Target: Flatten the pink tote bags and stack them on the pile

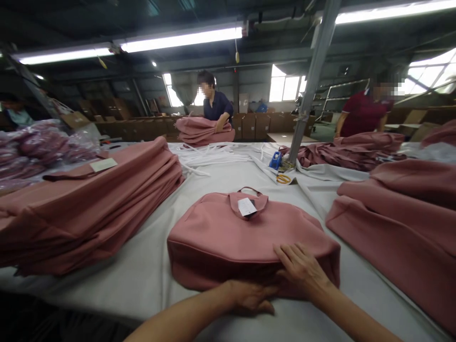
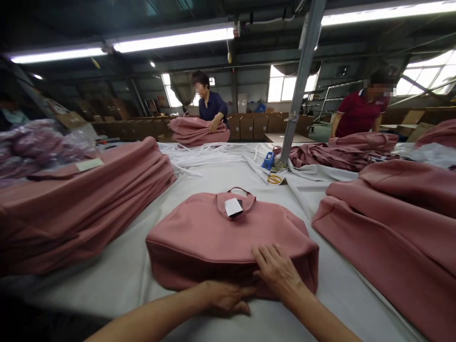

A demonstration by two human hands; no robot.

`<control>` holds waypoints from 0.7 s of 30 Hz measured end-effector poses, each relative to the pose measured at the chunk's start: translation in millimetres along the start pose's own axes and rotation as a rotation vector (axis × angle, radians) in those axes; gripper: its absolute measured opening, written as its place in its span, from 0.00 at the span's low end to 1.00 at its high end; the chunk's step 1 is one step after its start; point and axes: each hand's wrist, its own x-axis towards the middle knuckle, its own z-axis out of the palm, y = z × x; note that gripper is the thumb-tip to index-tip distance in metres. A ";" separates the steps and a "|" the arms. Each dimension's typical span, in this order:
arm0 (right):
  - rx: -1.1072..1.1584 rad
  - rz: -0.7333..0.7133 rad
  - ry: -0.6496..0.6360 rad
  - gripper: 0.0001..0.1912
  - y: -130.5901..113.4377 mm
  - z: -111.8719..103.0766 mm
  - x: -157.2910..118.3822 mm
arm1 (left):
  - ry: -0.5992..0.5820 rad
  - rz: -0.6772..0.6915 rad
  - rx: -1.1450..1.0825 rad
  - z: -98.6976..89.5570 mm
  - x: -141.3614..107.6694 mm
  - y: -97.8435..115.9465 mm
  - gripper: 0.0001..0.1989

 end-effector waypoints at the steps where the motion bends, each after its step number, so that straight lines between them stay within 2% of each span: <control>1: 0.007 -0.004 -0.038 0.20 -4.7 7.2 2.4 | -0.019 -0.002 -0.060 -0.1 3.9 -0.6 0.34; 4: 0.023 0.025 -0.109 0.17 -13.7 25.4 10.7 | -0.089 -0.016 -0.197 -2.7 15.8 -3.9 0.36; 6: 0.037 0.040 -0.140 0.14 -13.2 28.4 16.5 | -0.119 -0.043 -0.235 -4.8 19.5 -8.0 0.36; 8: 0.050 0.027 -0.154 0.12 -8.4 23.0 20.9 | -0.145 -0.066 -0.243 -6.5 15.7 -11.8 0.35; 11: 0.084 0.041 -0.140 0.12 -0.9 7.0 22.4 | -0.160 -0.119 -0.231 -7.3 -6.8 -13.5 0.29; 13: 0.117 0.081 -0.118 0.14 -0.7 -2.2 20.6 | -0.123 -0.179 -0.207 -6.4 -28.0 -11.5 0.26; 16: 0.148 0.095 -0.084 0.15 -10.8 -7.0 14.8 | 0.021 -0.258 -0.058 -2.4 -52.1 -7.8 0.26; 18: 0.155 0.081 -0.054 0.17 -23.9 -3.0 6.3 | 0.083 -0.283 0.049 2.2 -57.2 -8.2 0.27; 21: 0.178 0.112 -0.016 0.23 -48.4 12.4 -16.1 | 0.061 -0.309 0.074 9.3 -54.4 -14.6 0.24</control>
